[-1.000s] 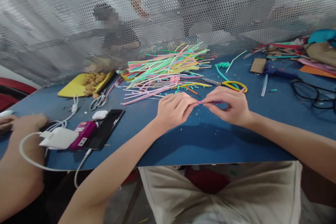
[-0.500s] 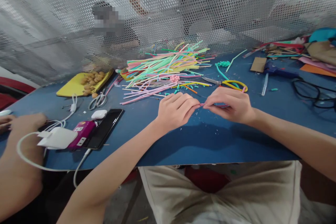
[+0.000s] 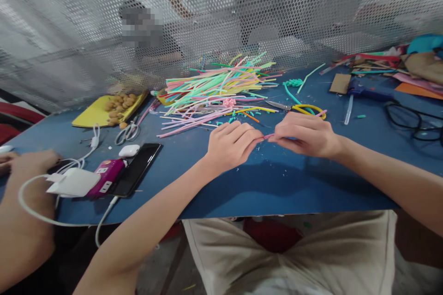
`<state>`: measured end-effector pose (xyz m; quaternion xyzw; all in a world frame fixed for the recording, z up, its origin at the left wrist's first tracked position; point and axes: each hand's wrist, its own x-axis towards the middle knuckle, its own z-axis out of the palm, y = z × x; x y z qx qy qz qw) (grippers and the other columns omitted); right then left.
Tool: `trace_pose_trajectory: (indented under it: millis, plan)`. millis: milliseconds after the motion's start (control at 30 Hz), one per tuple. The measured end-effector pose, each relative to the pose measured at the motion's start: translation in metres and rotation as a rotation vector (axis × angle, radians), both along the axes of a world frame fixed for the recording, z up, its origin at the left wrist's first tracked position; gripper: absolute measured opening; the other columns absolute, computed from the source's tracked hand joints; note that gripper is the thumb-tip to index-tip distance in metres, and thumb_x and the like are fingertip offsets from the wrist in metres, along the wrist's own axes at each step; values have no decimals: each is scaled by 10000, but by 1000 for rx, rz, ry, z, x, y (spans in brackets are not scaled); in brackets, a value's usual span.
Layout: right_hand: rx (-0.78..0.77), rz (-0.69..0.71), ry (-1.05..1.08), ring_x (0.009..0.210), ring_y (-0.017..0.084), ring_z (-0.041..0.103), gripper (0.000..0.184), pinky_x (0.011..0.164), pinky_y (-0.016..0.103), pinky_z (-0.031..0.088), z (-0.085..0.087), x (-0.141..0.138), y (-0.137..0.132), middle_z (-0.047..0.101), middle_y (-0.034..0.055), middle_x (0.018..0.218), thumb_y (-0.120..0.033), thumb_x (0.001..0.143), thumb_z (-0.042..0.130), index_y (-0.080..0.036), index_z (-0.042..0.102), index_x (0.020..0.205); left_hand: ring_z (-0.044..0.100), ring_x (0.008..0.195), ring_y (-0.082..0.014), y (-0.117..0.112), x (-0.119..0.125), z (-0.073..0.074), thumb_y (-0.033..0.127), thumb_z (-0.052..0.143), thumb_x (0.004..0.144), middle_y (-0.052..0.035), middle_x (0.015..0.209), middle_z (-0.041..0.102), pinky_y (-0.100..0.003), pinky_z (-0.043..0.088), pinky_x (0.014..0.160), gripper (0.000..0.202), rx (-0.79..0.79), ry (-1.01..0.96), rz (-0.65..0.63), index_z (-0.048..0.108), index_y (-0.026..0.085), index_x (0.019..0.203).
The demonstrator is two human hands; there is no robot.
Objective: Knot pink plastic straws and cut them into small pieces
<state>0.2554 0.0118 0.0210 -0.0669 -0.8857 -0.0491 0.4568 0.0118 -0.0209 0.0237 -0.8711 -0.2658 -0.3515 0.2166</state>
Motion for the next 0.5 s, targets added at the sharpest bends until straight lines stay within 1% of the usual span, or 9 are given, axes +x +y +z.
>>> trace_pose_trajectory:
  millis: [167,333,500]
  plan:
    - [20,-11,0,758,136,641,169,751,289,557,0,0,-1,705,7,846,-133,890,693,-222,622,1014,625,745,-132,1,0,-1,266,630,956,7,867,728,-286,398,687,62,8,-1,-7,631,215,992]
    - [-6,-20,-19,771,140,632,165,757,293,549,-1,1,0,695,14,849,-135,884,703,-216,612,996,617,738,-136,2,0,-2,273,632,955,4,861,725,-289,399,684,65,6,14,2,629,216,986]
    - [-9,-1,-57,791,146,631,140,761,308,540,0,1,2,690,21,864,-139,902,676,-217,597,987,610,727,-136,1,1,-2,257,650,940,7,864,727,-286,406,675,68,14,21,-4,621,216,985]
